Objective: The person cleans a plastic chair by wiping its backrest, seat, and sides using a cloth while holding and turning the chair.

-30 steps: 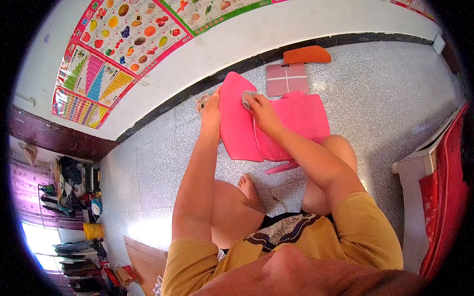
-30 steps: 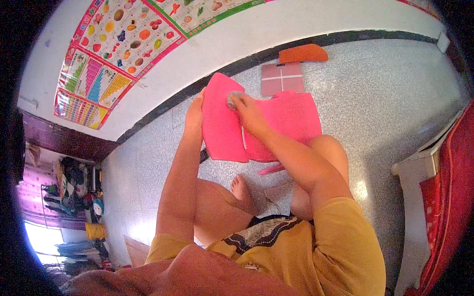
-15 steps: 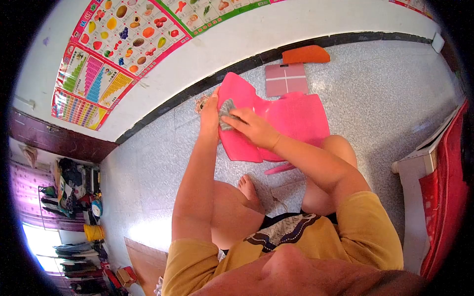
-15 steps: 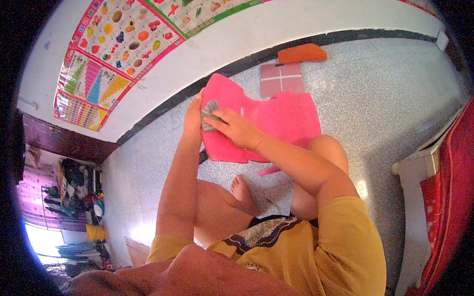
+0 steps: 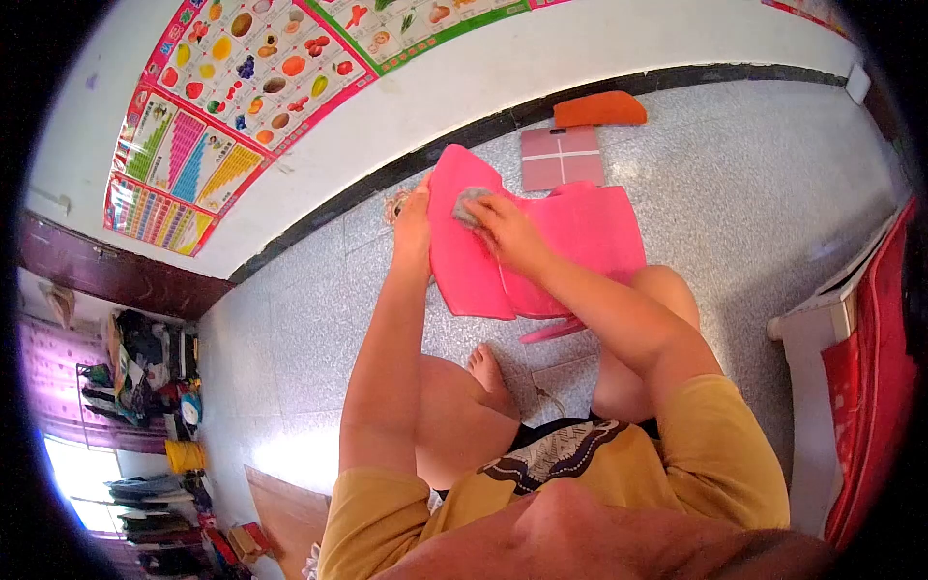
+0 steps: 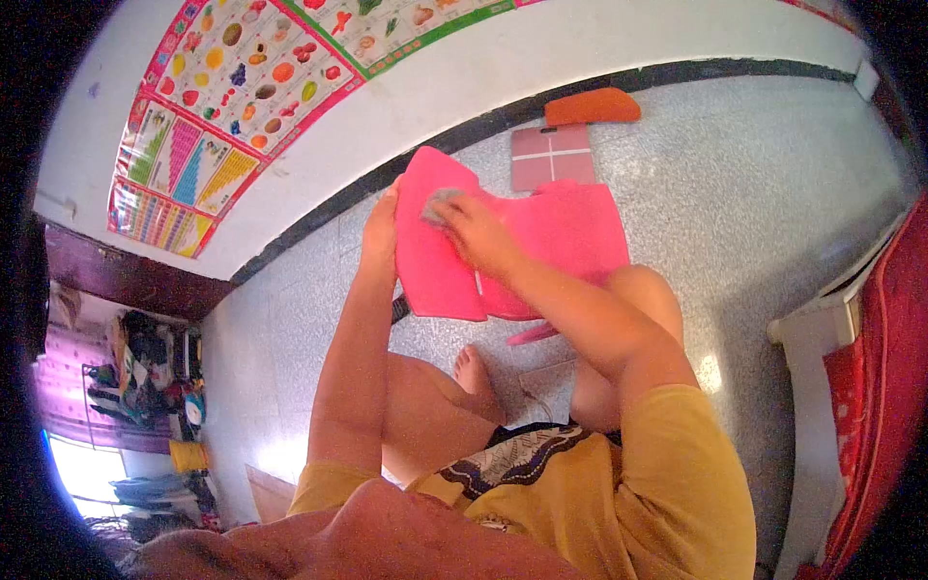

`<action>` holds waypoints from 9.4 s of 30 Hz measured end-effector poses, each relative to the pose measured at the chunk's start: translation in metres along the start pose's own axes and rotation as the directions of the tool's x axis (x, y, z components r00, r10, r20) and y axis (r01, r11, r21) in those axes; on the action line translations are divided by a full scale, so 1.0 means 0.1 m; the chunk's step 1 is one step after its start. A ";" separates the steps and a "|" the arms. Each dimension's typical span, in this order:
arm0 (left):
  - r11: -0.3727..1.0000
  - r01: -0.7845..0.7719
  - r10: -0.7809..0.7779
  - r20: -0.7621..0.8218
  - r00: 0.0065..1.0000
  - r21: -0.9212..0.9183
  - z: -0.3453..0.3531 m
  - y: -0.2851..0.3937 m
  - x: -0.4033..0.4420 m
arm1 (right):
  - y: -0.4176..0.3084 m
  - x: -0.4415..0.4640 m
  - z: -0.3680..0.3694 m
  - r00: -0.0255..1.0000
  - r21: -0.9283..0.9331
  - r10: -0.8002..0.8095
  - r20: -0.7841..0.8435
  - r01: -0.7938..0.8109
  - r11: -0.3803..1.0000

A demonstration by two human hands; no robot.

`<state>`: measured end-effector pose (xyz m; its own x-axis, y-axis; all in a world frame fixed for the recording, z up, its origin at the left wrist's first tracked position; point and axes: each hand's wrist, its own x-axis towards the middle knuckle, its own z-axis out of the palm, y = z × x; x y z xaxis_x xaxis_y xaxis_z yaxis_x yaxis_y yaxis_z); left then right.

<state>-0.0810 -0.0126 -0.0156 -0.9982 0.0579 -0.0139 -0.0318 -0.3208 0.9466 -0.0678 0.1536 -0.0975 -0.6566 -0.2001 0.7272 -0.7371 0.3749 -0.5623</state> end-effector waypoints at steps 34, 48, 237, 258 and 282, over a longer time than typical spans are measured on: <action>0.905 0.238 -0.229 0.068 0.971 -0.352 -0.14 0.01 0.00 | -0.20 0.25 -0.02 0.973 -0.062 -0.219 0.072 0.224 0.973; 0.921 0.274 -0.284 0.006 0.959 -0.276 -0.25 0.01 0.09 | -0.42 0.25 -0.03 0.944 -0.054 -0.308 0.122 0.316 0.947; 0.702 -0.141 0.318 -0.131 0.939 0.698 -0.05 -0.09 -0.14 | 0.20 0.05 0.06 0.880 -0.256 0.440 0.180 -0.390 0.884; 0.645 -0.139 0.321 -0.101 0.942 0.752 -0.11 -0.11 -0.10 | -0.31 0.27 -0.07 0.990 -0.050 -0.034 0.134 0.041 0.998; 0.608 -0.149 0.350 -0.094 0.932 0.780 -0.07 -0.09 -0.13 | 0.18 0.22 0.03 0.973 0.044 0.163 0.165 -0.172 0.984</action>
<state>-0.0683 -0.0173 -0.0267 -0.9463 -0.1475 0.2877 0.1688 0.5336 0.8287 -0.0961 0.1534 -0.0928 -0.7853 -0.2826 0.5509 -0.6191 0.3639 -0.6959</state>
